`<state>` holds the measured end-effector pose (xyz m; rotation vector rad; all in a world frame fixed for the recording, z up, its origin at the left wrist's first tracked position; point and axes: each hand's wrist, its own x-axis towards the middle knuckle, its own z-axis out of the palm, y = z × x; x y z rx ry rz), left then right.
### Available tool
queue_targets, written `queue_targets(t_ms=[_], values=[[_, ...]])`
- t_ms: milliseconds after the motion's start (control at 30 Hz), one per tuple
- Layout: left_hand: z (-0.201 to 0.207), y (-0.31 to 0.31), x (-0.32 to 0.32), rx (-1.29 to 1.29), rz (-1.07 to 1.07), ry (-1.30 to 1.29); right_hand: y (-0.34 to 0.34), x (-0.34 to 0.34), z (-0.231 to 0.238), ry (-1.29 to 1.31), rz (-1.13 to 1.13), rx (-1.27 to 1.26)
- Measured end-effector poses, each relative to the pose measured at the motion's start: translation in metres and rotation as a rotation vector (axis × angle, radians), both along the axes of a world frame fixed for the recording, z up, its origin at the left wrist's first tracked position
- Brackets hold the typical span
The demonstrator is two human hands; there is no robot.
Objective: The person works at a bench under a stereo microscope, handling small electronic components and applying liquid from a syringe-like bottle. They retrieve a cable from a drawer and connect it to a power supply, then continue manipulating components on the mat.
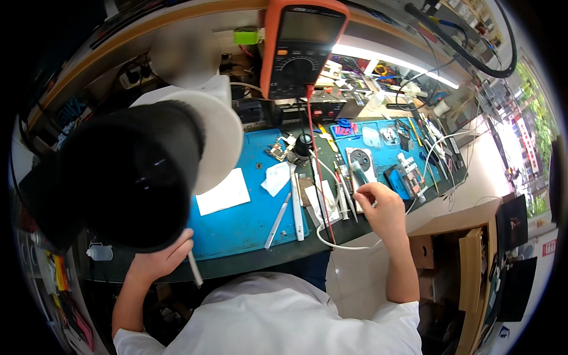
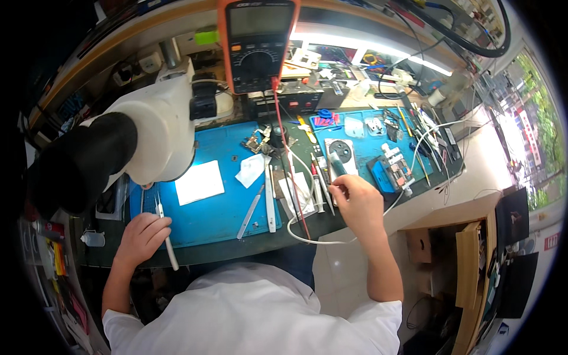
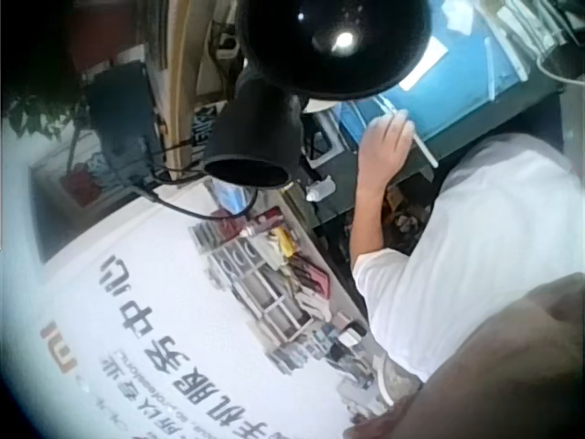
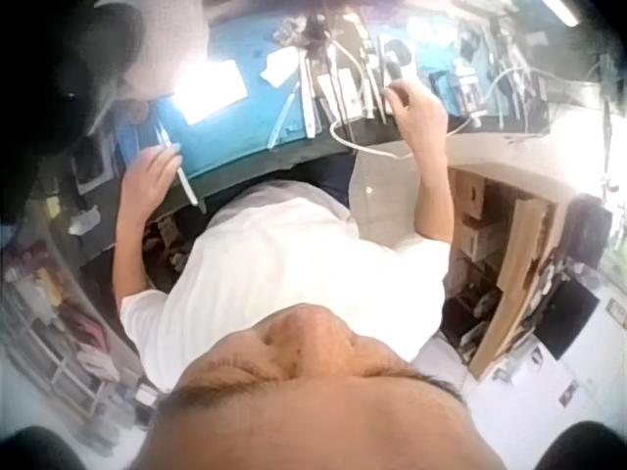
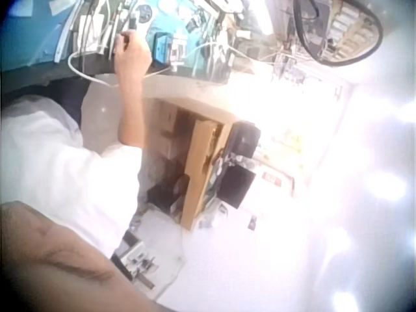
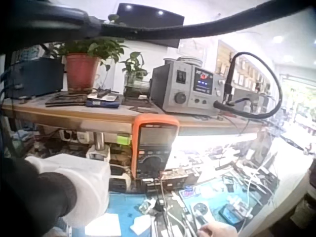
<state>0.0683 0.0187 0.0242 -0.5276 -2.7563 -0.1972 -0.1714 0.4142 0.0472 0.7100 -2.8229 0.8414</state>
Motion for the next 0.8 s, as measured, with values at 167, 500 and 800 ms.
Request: queue_targets(t_ms=[167, 500, 800], values=[[-0.001, 0.010, -0.001, 0.013, 0.024, 0.107, -0.009, 0.006, -0.012, -0.041, 0.056, 0.067], [-0.018, 0.024, 0.004, 0.374, 0.250, 0.231, 0.005, 0.005, -0.010, 0.047, -0.017, -0.028], [-0.031, 0.023, -0.002, 0.567, 0.297, 0.277, -0.061, -0.066, -0.018, -0.250, 0.145, 0.182]])
